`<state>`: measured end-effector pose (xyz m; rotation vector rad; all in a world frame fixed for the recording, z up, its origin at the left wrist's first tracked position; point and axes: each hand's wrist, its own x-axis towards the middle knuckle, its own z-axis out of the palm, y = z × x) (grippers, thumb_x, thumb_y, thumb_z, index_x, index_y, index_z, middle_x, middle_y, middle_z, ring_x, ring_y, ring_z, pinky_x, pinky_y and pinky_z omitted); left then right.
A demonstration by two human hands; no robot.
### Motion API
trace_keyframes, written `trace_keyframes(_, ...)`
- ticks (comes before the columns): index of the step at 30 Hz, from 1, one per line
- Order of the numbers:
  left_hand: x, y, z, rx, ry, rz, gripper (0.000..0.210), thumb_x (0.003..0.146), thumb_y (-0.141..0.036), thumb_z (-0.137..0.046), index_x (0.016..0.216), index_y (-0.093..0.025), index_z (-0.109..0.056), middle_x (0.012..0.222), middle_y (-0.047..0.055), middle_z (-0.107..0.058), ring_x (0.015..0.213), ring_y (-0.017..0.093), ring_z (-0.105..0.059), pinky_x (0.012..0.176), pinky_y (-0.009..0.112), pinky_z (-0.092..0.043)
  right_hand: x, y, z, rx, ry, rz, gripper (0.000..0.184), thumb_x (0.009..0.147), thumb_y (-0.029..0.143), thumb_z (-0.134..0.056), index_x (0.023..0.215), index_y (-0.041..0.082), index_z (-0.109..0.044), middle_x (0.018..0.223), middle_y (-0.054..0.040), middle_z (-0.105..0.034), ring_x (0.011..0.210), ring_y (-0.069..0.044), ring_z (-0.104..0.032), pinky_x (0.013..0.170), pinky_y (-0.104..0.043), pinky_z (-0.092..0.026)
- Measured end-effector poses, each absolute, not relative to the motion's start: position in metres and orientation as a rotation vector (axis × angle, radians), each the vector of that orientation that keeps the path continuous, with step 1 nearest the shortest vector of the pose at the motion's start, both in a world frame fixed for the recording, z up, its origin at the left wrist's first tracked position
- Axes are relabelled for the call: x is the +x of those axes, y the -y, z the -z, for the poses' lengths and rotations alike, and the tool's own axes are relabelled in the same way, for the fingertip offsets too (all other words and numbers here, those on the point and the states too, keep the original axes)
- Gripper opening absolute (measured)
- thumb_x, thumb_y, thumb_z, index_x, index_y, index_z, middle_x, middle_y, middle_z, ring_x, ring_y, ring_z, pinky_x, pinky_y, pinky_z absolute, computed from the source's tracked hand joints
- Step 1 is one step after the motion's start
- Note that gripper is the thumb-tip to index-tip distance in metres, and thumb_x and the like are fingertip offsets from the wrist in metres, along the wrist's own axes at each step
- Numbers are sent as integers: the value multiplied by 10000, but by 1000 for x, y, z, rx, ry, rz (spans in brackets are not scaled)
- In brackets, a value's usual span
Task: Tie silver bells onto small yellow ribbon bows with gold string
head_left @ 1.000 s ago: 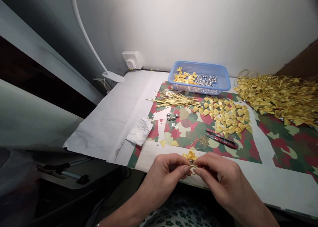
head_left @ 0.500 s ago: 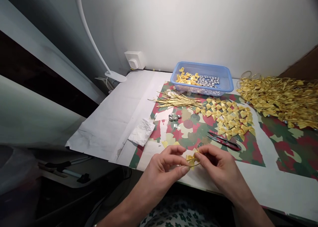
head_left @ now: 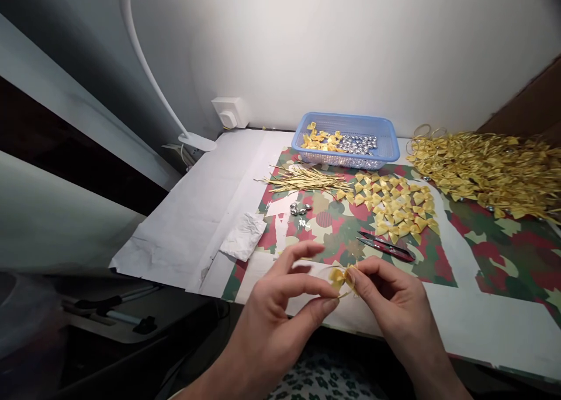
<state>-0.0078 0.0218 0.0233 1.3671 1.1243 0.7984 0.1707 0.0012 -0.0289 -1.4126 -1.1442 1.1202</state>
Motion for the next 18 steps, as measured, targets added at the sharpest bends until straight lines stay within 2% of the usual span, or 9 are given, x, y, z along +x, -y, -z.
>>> trace_keyframes(2, -12, -17, -34, 1464, -1101, -866, 183, 837, -166, -711, 809, -320, -806, 1230, 19, -630, 1170, 235, -570, 969, 303, -492, 171, -3, 33, -1427, 1138, -1097, 256, 880, 411, -657, 750, 191, -679, 664, 10, -615, 582, -110, -530, 519, -193, -423)
trace_keyframes(4, -13, -14, -41, 1429, -1013, -858, 193, 843, -156, -708, 813, -316, -811, 1089, 27, -670, 969, 202, -660, 817, 262, -564, 172, -5, 35, -1428, 1132, -1094, 253, 877, 407, -663, 749, 189, -678, 643, 13, -598, 565, -107, -512, 498, -195, -404)
trace_keyframes(7, -7, -13, -39, 1217, -941, -791, 145, 826, -158, -731, 768, -262, -814, 904, 20, -650, 732, 145, -690, 672, 217, -588, 171, -4, 32, -1412, 1131, -1095, 251, 879, 400, -661, 746, 187, -675, 634, 14, -590, 550, -106, -503, 480, -198, -391)
trace_keyframes(9, -2, -16, -30, 1064, -965, -767, 103, 819, -168, -742, 774, -236, -806, 908, 5, -614, 611, 98, -681, 590, 191, -581, 170, -1, 29, -1392, 1145, -1098, 248, 885, 388, -655, 739, 188, -672, 643, 14, -589, 556, -105, -508, 483, -196, -392)
trace_keyframes(13, 6, -22, -16, 1047, -1082, -809, 40, 807, -209, -761, 795, -189, -793, 1101, 36, -569, 607, 76, -679, 516, 159, -554, 168, 5, 23, -1326, 1215, -1095, 243, 911, 355, -621, 744, 186, -669, 663, 8, -586, 578, -109, -520, 508, -200, -410)
trace_keyframes(16, 8, -24, -16, 1092, -1085, -741, 86, 823, -210, -740, 778, -158, -790, 1091, 68, -601, 655, 96, -670, 511, 158, -542, 169, 7, 20, -1310, 1230, -1088, 251, 920, 348, -604, 738, 183, -654, 693, -10, -615, 607, -124, -546, 524, -212, -422)
trace_keyframes(18, 9, -23, -18, 1074, -1070, -722, 82, 819, -209, -737, 781, -164, -792, 1049, 57, -611, 620, 86, -648, 524, 180, -544, 170, 8, 19, -1319, 1217, -1079, 257, 918, 354, -608, 729, 183, -646, 690, -12, -615, 608, -126, -542, 521, -214, -417)
